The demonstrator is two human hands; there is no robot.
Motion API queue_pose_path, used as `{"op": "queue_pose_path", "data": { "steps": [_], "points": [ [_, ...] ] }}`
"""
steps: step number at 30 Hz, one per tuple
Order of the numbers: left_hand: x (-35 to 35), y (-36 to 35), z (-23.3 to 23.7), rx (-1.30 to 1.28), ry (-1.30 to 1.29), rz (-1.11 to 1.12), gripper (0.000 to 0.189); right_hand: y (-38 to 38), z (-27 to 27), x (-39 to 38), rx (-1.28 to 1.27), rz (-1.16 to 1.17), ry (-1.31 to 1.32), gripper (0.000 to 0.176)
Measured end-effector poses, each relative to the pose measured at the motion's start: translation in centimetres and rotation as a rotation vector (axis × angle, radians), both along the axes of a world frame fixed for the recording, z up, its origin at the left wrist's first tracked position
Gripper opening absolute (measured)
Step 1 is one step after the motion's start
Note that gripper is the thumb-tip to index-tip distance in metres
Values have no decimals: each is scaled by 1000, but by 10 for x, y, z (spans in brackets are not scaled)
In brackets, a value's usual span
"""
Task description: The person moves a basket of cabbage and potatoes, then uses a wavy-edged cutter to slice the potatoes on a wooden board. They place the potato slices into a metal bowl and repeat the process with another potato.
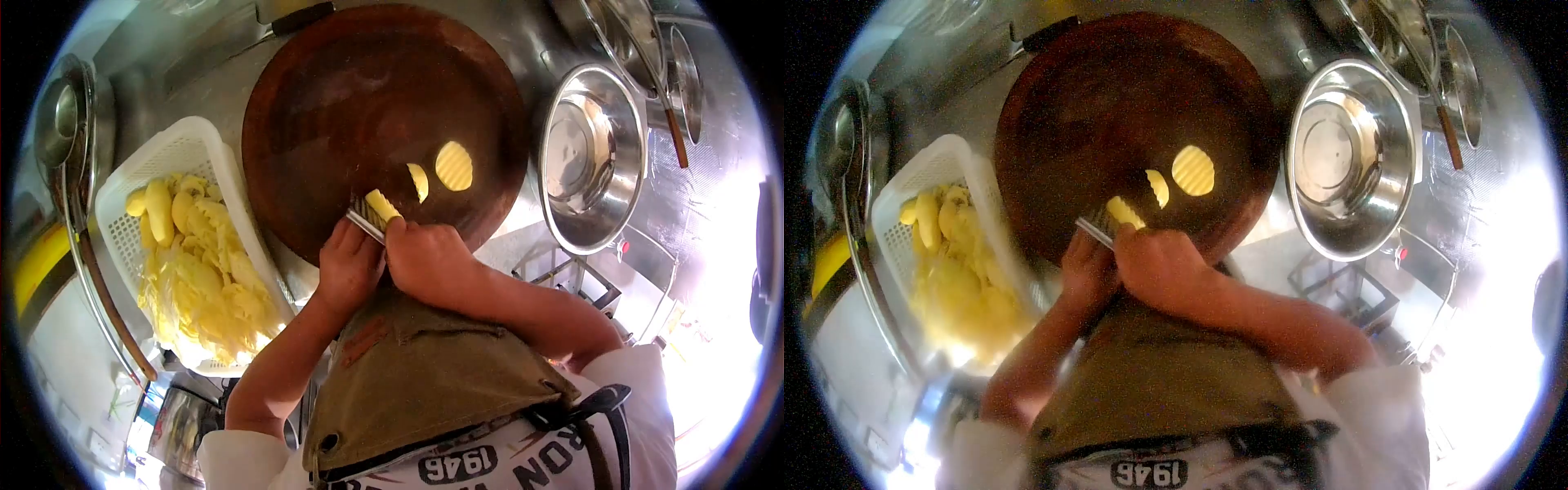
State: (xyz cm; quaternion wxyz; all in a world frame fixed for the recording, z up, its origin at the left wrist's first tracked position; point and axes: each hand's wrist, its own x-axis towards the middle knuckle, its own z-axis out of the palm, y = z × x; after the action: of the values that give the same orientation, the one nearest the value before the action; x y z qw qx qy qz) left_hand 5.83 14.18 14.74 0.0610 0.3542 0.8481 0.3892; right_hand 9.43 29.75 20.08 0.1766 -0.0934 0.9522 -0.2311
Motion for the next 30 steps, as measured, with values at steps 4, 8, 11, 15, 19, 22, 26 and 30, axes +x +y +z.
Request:
{"op": "queue_pose_path", "data": {
  "steps": [4, 8, 11, 15, 19, 22, 26, 30],
  "points": [
    [6, -6, -9, -47, 15, 28, 25, 7, 4, -9, 63, -107, -262, 19],
    [15, -12, -12, -35, -71, 198, 20, 42, 42, -8, -39, -351, -253, 29],
    [14, 3, 5, -70, -325, 299, 35, 75, 38, 11, -353, -642, -168, 24],
    [3, 35, 11, -200, -175, 224, 62, 107, 36, 19, -430, -769, -41, 21],
    [-1, 62, 21, -360, -121, 214, 72, 121, 36, 37, -482, -827, -113, 21],
    [-3, 78, 16, -470, -115, 225, 69, 128, 33, 53, -496, -814, -107, 20],
    [-10, 92, 13, -611, -206, 216, 53, 139, 18, 75, -498, -805, -42, 22],
    [-7, 87, 23, -556, -255, 253, 39, 157, 4, 98, -520, -760, -7, 27]
  ]
}}
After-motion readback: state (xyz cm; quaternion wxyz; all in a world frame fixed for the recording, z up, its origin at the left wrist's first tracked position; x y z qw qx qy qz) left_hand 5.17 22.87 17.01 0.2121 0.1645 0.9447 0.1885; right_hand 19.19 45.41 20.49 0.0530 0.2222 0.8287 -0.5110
